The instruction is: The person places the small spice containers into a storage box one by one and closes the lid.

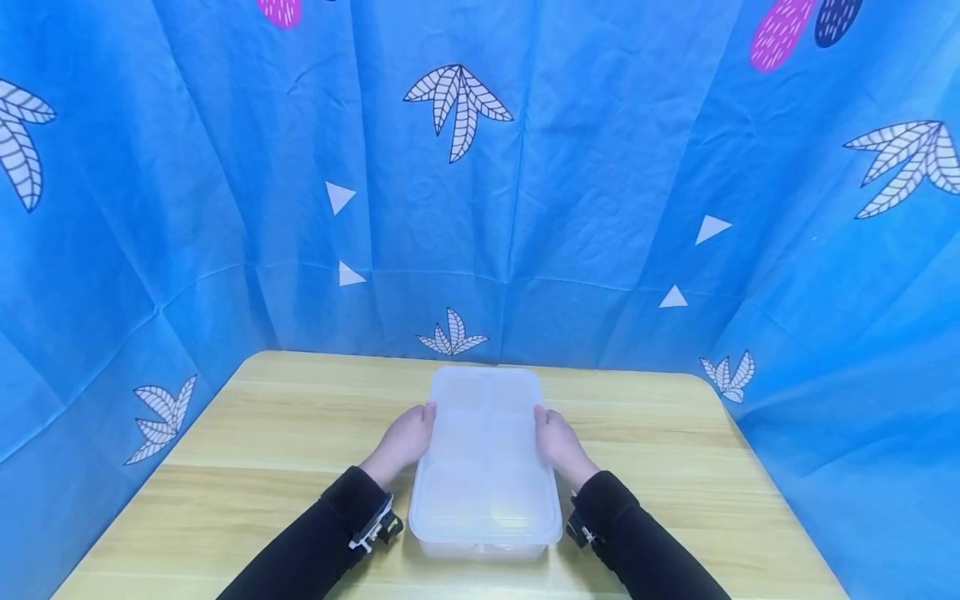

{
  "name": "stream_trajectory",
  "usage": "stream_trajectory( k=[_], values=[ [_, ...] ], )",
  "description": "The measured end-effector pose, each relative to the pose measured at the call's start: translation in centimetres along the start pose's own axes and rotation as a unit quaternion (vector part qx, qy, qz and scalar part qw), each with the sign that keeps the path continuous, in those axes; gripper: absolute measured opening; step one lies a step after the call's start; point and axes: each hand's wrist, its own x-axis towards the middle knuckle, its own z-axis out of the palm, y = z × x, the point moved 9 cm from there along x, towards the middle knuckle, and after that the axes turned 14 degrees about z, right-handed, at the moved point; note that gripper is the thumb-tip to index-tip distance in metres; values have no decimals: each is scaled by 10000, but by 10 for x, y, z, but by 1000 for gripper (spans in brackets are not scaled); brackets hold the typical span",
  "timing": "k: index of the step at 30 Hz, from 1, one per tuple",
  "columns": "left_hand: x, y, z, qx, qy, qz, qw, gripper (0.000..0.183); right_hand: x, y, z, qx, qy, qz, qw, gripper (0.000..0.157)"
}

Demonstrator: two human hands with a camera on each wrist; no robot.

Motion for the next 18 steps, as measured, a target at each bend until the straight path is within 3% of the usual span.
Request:
stream_trajectory(
  k=[11,18],
  values=[
    [-2,2,-3,417,31,-123,9991,54,-2,-2,-1,-299,146,-33,9994,66],
    [-3,2,-6,834,68,-408,9957,53,0,-6,-3,-713,81,-117,9974,65]
  ],
)
